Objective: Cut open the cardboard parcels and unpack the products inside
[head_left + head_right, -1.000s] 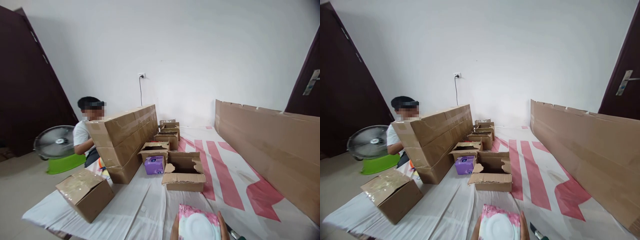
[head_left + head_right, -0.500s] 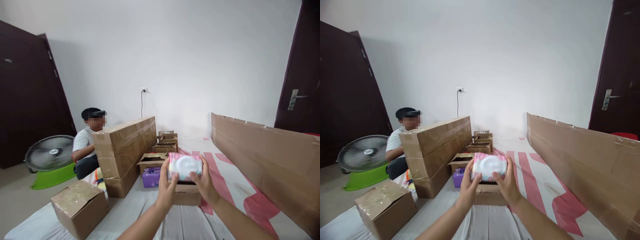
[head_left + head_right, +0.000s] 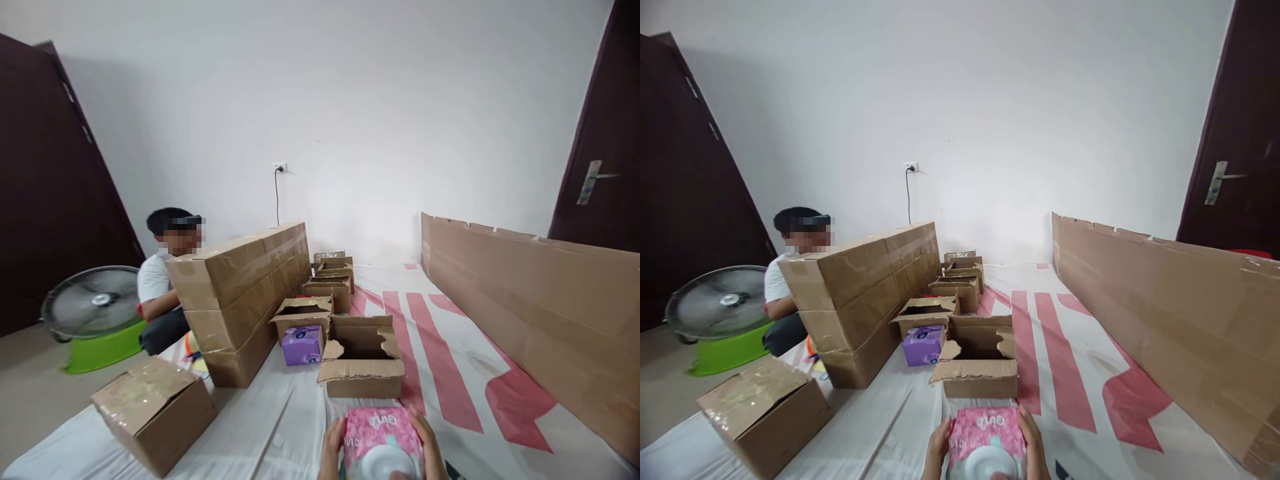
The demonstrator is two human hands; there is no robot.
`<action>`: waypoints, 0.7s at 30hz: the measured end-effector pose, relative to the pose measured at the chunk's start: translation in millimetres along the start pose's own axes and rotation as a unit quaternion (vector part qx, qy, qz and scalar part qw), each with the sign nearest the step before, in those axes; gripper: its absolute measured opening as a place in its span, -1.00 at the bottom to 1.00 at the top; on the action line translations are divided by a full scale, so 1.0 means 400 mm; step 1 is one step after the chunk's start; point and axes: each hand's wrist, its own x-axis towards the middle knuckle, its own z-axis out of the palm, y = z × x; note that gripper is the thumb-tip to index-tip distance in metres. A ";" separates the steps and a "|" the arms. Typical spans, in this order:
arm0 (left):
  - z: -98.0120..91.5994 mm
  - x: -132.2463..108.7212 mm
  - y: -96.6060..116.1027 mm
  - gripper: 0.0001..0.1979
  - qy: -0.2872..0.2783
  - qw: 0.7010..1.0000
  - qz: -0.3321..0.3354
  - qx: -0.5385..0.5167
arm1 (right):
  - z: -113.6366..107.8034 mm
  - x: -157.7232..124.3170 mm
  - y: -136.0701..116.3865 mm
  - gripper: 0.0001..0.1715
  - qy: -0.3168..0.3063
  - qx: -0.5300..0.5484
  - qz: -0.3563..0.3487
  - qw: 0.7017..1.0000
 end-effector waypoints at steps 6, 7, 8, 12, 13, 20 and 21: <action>-0.032 0.060 -0.043 -0.07 -0.021 0.995 0.012 0.094 | 0.025 0.041 0.069 -0.01 -0.071 -0.029 0.028 0.997; -0.044 0.070 -0.051 -0.03 -0.013 0.993 0.014 0.112 | 0.025 0.045 0.086 0.05 -0.062 -0.031 0.034 0.997; -0.059 0.082 -0.056 0.02 -0.004 0.992 0.018 0.127 | 0.024 0.048 0.102 0.13 -0.049 -0.030 0.043 0.997; -0.113 0.148 -0.039 0.38 -0.011 0.995 0.021 0.093 | 0.021 0.070 0.144 0.54 -0.038 0.043 0.100 0.993; -0.118 0.167 -0.025 0.43 -0.032 0.998 0.016 0.056 | 0.020 0.081 0.144 0.59 -0.054 0.075 0.115 0.989; -0.101 0.196 0.045 0.51 -0.102 0.989 -0.015 -0.109 | 0.050 0.123 0.109 0.52 -0.126 0.137 0.172 0.967; -0.105 0.178 0.036 0.51 -0.082 0.992 -0.016 -0.092 | 0.061 0.112 0.108 0.50 -0.125 0.124 0.172 0.969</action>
